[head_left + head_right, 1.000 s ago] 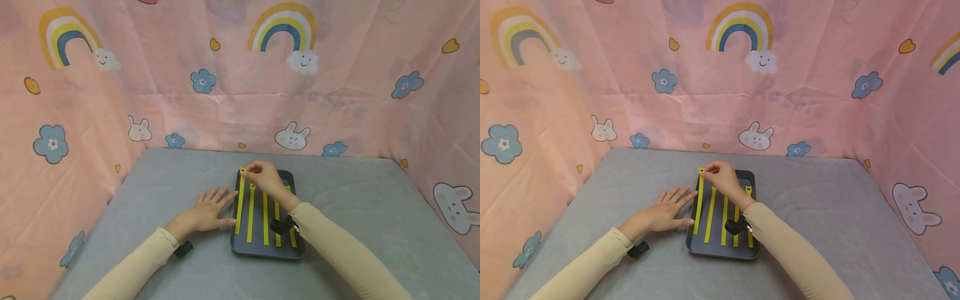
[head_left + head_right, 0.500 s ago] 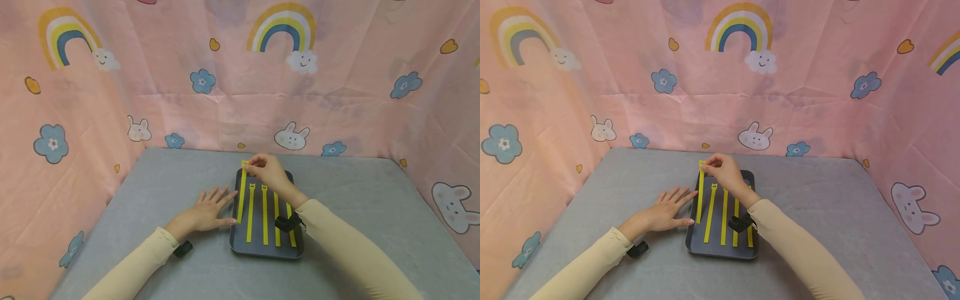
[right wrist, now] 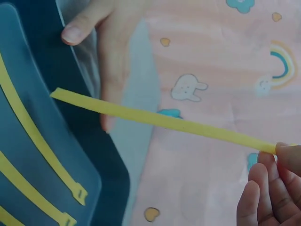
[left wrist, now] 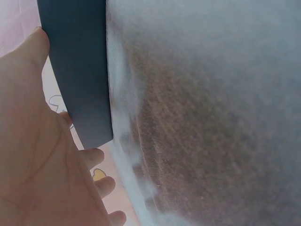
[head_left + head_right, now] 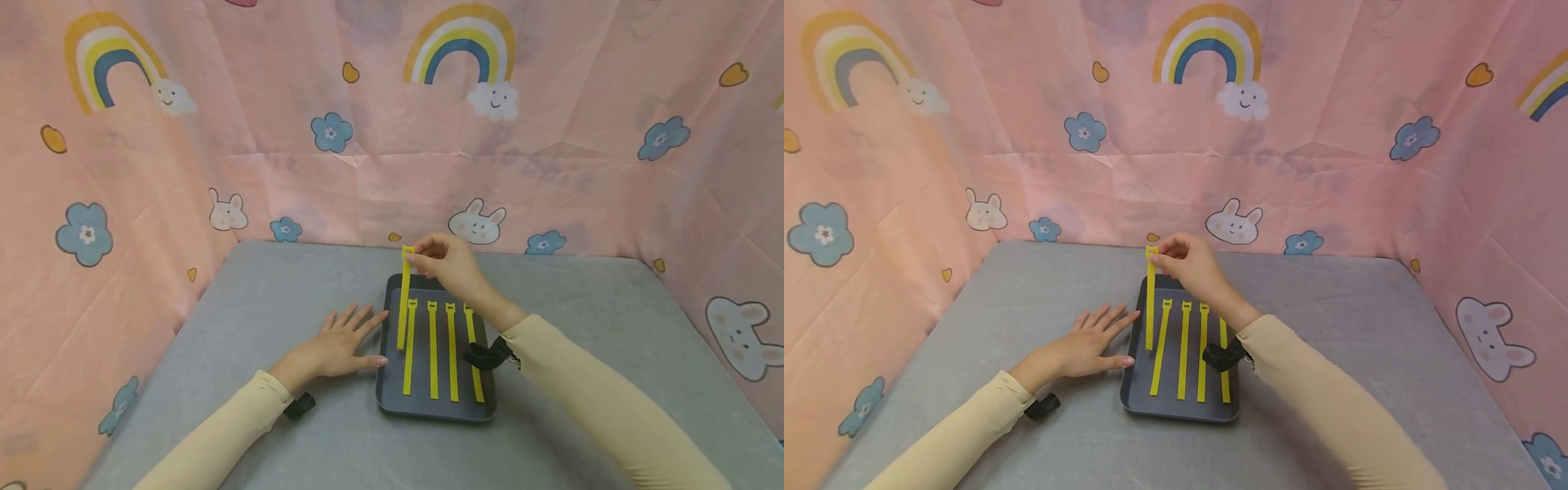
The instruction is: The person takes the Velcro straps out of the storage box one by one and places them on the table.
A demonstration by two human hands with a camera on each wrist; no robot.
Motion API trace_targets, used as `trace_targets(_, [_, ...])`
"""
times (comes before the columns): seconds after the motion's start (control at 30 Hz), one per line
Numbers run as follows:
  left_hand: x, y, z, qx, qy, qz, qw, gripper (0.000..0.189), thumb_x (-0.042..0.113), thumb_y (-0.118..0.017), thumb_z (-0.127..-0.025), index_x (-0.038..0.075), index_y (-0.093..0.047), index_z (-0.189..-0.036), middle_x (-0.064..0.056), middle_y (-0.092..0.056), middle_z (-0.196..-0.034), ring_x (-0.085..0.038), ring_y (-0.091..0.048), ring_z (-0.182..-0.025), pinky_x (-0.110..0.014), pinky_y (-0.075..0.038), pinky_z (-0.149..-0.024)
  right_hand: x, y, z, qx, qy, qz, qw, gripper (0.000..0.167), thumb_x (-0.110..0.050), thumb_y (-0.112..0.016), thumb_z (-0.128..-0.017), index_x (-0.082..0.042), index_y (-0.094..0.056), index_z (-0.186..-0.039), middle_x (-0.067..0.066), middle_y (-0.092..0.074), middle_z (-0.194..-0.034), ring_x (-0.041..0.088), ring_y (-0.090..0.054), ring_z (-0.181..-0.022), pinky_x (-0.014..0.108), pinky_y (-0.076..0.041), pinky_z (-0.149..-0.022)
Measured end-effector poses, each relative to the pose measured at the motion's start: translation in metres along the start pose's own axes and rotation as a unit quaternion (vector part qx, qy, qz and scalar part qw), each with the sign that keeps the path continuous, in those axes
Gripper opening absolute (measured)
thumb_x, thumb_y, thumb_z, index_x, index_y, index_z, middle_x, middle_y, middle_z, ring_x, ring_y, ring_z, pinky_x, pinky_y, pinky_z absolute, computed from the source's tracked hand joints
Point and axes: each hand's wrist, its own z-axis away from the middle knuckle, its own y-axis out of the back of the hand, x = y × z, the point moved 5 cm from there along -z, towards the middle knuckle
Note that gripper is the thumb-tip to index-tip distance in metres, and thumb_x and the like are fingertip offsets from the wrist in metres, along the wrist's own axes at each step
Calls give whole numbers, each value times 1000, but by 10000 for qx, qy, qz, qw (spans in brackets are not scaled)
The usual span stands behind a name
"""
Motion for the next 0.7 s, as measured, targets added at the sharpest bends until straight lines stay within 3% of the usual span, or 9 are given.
trace_targets(0.1, [1,1,1,32,-32,14,10000,89,76,-45,-89,39,-6,-159,-4,-6,-170,-36,-4,-156,-66,-7,-121,-5,9,0,62,0,82,9999,16,-18,-70,-93,-5,-67,-100,12,-71,-93,30,-66,-81,27,-56,-68])
trace_targets(0.3, [3,4,3,91,-191,25,9998,90,78,-41,-89,35,-7,-160,-8,-8,-169,-39,-5,-156,-67,-7,-120,-14,31,3,248,64,352,9991,20,-20,-71,-93,-3,-67,-103,16,-72,-98,13,-67,-76,25,-57,-72])
trace_targets(0.5, [3,4,3,32,-187,-5,9998,89,76,-41,-90,34,-6,-160,-9,-7,-169,-39,-4,-156,-67,-6,-120,-20,52,9,395,17,461,9982,23,-24,-72,-92,-5,-66,-103,-4,-71,-87,10,-68,-76,26,-57,-72])
trace_targets(0.7, [4,5,4,-3,-126,-16,9999,88,72,-45,-92,35,-5,-160,-7,-6,-169,-38,-4,-156,-66,-6,-121,-27,73,19,504,263,677,9961,23,-23,-72,-92,-3,-66,-101,-11,-70,-83,6,-67,-74,23,-56,-68])
